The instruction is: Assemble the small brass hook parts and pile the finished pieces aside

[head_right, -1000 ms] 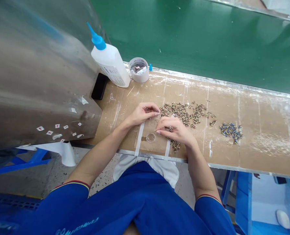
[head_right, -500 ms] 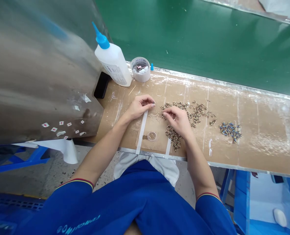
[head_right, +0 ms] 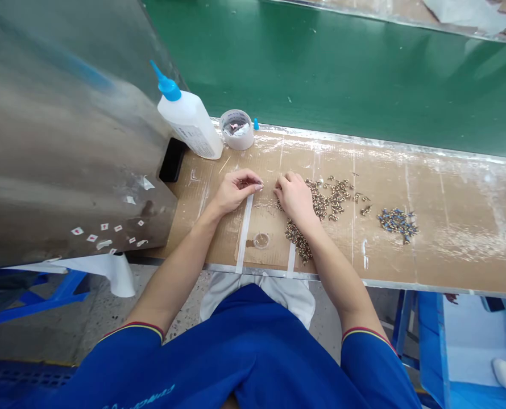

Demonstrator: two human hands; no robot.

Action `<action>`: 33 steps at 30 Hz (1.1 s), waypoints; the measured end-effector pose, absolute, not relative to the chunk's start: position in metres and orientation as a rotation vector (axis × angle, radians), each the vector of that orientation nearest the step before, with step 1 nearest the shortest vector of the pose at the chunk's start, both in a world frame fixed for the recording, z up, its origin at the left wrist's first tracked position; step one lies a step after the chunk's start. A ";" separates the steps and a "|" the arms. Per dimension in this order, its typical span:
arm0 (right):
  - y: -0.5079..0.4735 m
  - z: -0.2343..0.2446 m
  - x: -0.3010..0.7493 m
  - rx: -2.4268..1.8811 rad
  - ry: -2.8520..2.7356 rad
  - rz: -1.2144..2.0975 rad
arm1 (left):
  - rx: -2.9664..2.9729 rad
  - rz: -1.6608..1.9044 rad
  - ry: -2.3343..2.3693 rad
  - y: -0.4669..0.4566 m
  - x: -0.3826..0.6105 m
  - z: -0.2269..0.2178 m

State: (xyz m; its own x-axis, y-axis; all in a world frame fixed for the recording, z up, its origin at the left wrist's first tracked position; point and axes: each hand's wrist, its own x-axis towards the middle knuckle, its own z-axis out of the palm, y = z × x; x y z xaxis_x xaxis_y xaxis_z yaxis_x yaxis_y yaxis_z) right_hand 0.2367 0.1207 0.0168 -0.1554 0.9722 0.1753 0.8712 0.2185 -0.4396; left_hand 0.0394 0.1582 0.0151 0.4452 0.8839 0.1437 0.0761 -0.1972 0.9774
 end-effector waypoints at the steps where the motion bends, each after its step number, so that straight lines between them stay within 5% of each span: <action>1: 0.120 0.018 0.238 -1.661 -2.075 0.350 | 1.604 0.924 0.853 0.158 0.040 0.016; 20: 0.116 0.027 0.247 -1.111 -1.193 1.429 | 1.630 0.941 0.868 0.144 0.046 0.024; 33: 0.111 0.035 0.244 -1.205 -1.151 1.346 | 1.884 1.037 0.919 0.136 0.054 0.023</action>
State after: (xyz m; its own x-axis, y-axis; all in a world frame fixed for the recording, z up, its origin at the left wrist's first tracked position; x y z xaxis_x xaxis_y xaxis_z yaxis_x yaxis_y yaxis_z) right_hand 0.2440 0.1106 0.0355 -0.0526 0.9943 -0.0925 -0.0630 -0.0957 -0.9934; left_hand 0.0544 0.1357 0.0234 0.4055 0.8552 0.3228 0.2174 -0.4333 0.8747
